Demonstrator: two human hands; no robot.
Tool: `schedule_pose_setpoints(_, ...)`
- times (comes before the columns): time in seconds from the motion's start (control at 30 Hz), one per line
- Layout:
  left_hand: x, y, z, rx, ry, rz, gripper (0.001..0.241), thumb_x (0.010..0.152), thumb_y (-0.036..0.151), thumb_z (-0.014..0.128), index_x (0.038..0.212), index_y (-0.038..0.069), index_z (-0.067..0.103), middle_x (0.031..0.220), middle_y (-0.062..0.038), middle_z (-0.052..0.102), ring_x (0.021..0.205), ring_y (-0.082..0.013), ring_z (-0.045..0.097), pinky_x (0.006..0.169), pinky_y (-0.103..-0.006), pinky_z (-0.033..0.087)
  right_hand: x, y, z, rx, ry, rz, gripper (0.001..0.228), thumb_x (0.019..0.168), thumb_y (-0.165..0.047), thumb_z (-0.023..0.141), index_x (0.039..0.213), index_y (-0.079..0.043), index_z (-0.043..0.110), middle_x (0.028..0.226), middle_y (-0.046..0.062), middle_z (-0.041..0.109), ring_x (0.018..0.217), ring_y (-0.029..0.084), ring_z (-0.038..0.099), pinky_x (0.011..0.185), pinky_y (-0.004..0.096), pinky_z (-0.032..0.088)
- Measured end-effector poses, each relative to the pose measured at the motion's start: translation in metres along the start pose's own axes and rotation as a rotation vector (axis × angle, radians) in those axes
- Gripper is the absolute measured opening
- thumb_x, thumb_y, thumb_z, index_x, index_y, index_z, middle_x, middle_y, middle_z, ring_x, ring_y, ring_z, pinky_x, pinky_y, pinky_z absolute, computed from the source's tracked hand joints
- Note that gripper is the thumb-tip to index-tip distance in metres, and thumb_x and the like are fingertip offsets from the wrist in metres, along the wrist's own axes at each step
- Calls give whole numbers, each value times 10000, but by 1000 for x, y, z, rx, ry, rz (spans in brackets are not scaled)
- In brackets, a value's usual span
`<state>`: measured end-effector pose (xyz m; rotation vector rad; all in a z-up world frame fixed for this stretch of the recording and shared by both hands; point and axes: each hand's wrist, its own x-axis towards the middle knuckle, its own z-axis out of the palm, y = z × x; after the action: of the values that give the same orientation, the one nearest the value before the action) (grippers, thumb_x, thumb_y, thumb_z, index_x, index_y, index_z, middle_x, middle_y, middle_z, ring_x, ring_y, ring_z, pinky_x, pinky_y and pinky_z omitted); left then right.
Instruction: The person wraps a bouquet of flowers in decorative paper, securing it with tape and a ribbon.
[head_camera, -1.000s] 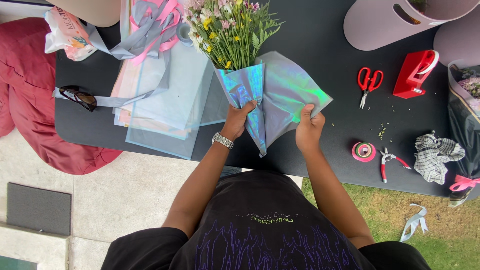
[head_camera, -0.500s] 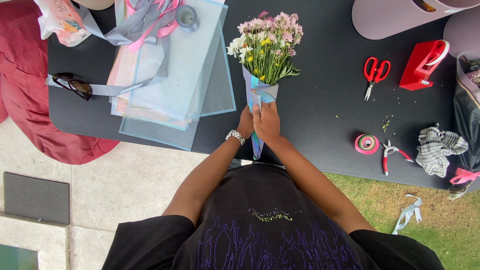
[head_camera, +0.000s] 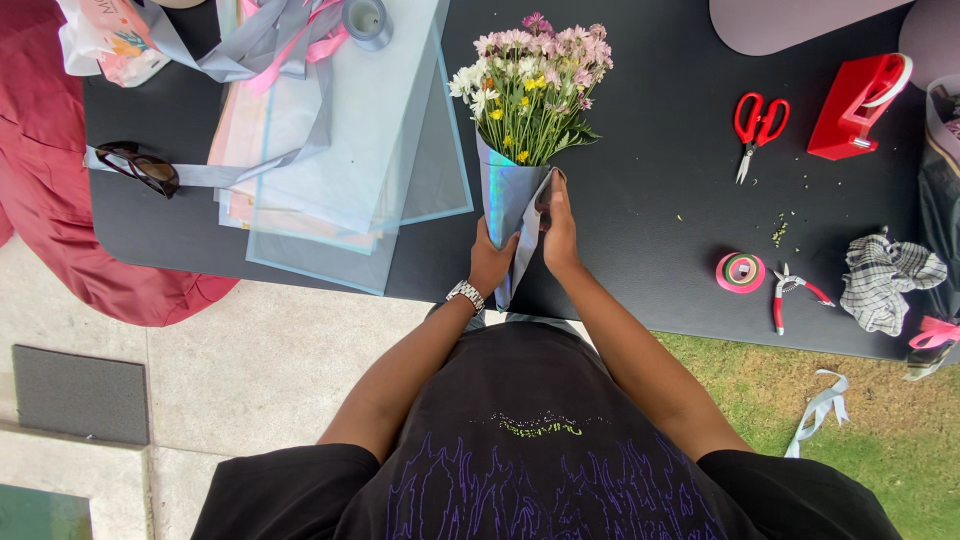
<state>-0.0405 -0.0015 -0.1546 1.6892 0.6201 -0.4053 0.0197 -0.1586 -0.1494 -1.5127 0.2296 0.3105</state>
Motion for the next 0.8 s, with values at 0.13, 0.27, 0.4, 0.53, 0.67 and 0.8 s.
schedule_pose_setpoints(0.13, 0, 12, -3, -100, -28, -66, 732, 1058, 350, 818, 1649, 95, 468, 1507, -291, 637, 1422, -528, 606, 1101, -671, 547, -14, -39, 14, -287, -104, -286, 567, 1280, -351, 350, 1837, -249, 322, 1908, 139, 64, 1663, 440, 339, 1272, 558, 414)
schedule_pose_setpoints(0.27, 5, 4, -6, -385, -53, -117, 499, 943, 308, 939, 1309, 77, 692, 1151, -181, 773, 1097, -302, 747, 877, -541, 614, -17, -60, 31, -144, 149, -181, 621, 1238, -280, 355, 1817, -105, 215, 1664, 205, 391, 1392, 330, 443, 1230, 448, 363)
schedule_pose_setpoints(0.4, 2, 14, -17, -589, -103, -214, 452, 903, 286, 989, 1210, 68, 740, 1061, -150, 809, 966, -278, 784, 840, -493, 644, 57, 133, -51, -463, 553, -291, 968, 932, -158, 943, 1672, -254, 326, 1398, 23, 385, 1171, 188, 398, 1073, 354, 299)
schedule_pose_setpoints(0.53, -6, 32, -30, -678, -139, -258, 432, 871, 262, 1006, 1151, 68, 742, 1023, -143, 802, 936, -285, 790, 864, -490, 644, 33, 38, -17, -35, 498, 316, 557, 1058, -611, 487, 1523, -308, 439, 1160, 48, 694, 1154, 228, 686, 1201, 408, 394)
schedule_pose_setpoints(0.67, -9, 38, -44, -730, -176, -276, 429, 859, 243, 1017, 1136, 53, 750, 1022, -152, 812, 936, -292, 807, 876, -479, 649, 50, 54, -58, -364, -70, -42, 393, 1042, -269, 654, 1433, -260, 700, 1310, -4, 773, 1269, 171, 716, 1216, 331, 441)
schedule_pose_setpoints(0.8, -14, 34, -60, -633, -159, -234, 418, 863, 235, 1013, 1141, 55, 759, 1039, -137, 813, 961, -244, 784, 917, -464, 624, 62, -20, -75, -490, -228, -255, 349, 1076, -179, 750, 1390, -308, 828, 1361, -97, 802, 1271, 85, 739, 1174, 257, 506)
